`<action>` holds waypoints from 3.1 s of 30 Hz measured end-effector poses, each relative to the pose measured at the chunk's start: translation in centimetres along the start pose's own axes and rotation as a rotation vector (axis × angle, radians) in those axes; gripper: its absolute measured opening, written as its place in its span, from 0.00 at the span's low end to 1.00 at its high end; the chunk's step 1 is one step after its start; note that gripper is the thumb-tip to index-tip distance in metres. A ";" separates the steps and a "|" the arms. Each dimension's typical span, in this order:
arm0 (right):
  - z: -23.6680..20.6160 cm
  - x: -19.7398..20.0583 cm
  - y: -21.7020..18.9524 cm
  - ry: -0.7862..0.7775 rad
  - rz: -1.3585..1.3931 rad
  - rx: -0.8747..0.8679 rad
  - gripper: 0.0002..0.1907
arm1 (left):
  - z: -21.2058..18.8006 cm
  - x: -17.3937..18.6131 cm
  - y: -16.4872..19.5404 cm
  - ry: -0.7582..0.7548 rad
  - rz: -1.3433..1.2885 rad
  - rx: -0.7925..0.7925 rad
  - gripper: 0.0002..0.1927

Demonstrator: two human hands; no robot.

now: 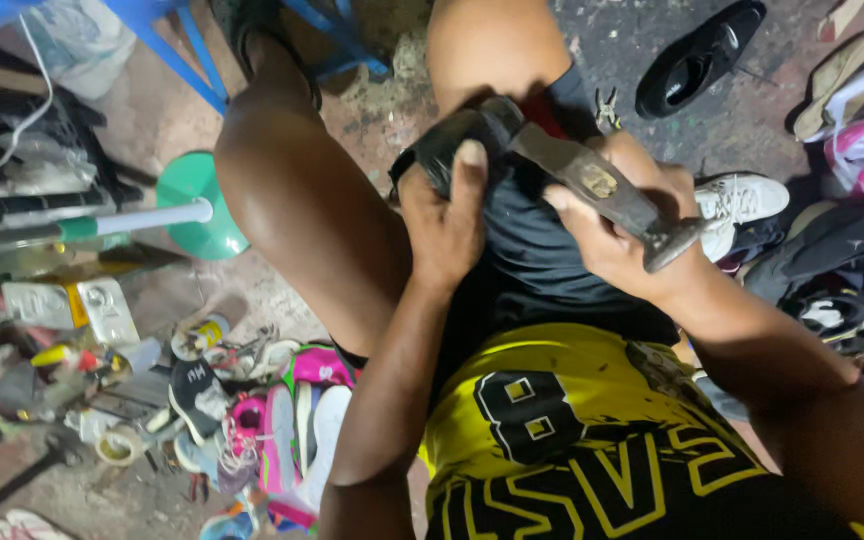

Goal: The person uses a hammer and chisel to work on the sole of a black shoe, then moves to a grinding machine to smooth the sole of a brown shoe. The person also uses a white cloth to wipe the shoe sole.

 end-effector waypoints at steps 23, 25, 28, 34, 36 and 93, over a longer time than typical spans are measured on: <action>-0.1 1.3 4.6 -0.012 0.576 -0.374 0.08 | -2.7 0.2 0.4 -0.096 0.336 -0.009 0.12; -1.1 1.6 4.5 -0.061 0.590 -0.275 0.09 | -3.0 0.6 -1.0 -0.042 0.024 0.136 0.15; -2.6 1.8 4.0 -0.077 0.541 -0.200 0.11 | -3.6 0.9 -2.6 0.024 -0.072 0.304 0.15; -3.1 3.1 1.6 -0.009 0.140 0.040 0.14 | -4.0 0.6 0.8 -0.070 0.326 -0.049 0.12; -3.1 3.0 1.4 -0.011 0.148 0.034 0.15 | -4.2 0.1 1.5 -0.099 0.338 -0.118 0.12; -1.1 -0.8 1.6 -0.052 -0.119 0.101 0.13 | -4.7 0.3 -1.2 -0.095 0.247 0.020 0.13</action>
Point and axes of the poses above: each hand's wrist, its own z-axis towards the middle knuckle, its own x-axis out of the back of the hand, y = z × x, the point moved 7 cm from there along z, towards the middle knuckle
